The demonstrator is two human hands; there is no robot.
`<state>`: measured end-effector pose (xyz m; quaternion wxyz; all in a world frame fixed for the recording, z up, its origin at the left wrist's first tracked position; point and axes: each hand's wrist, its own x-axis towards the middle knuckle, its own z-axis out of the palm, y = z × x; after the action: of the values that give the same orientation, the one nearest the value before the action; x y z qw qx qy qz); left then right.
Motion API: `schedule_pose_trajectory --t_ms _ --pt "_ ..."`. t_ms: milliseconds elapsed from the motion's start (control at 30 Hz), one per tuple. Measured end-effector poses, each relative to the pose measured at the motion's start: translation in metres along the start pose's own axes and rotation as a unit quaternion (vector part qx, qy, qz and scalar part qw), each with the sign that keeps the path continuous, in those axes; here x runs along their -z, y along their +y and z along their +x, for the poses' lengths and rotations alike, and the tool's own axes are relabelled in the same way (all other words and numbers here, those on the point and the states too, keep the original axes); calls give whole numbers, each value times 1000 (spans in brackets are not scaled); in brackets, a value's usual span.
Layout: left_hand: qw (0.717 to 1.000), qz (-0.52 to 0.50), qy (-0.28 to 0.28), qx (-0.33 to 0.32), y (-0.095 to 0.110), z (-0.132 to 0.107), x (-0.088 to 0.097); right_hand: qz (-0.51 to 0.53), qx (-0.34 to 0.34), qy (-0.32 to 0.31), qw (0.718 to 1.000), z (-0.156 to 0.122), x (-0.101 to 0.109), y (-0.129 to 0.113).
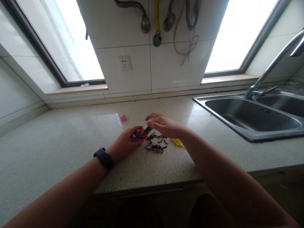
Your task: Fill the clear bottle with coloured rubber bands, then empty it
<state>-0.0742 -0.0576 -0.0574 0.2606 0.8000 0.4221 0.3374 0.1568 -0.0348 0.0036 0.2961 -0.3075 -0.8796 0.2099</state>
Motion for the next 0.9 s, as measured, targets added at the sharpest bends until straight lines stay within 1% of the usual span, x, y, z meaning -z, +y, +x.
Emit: schedule_pose_trajectory --t_ms 100,167,200,333,433,533,667,767,833,900 --pt "1000 -9 -5 3 2 0 1 25 -2 69 997 -1 3 4" --pt "1000 -17 -9 4 3 0 2 -9 -5 107 994 -2 5 4" --pt "1000 -18 -11 6 4 0 2 -42 -4 115 993 -2 6 2" --pt "1000 -9 -10 8 7 0 3 -169 -8 96 981 -4 8 -6" --pt "1000 0 -5 6 8 0 3 -195 -24 70 978 -4 7 -9" --pt "1000 6 -3 7 7 0 3 -170 -28 47 984 -3 5 -8" --pt "1000 14 -2 11 6 0 3 -95 -42 23 994 1 1 -5" --pt "1000 9 -4 14 5 0 3 -50 -57 7 997 2 0 -3" --pt "1000 8 -3 14 5 0 3 -35 -56 8 998 2 1 -2" --pt "1000 6 -4 17 6 0 3 -25 -53 32 998 2 2 0"
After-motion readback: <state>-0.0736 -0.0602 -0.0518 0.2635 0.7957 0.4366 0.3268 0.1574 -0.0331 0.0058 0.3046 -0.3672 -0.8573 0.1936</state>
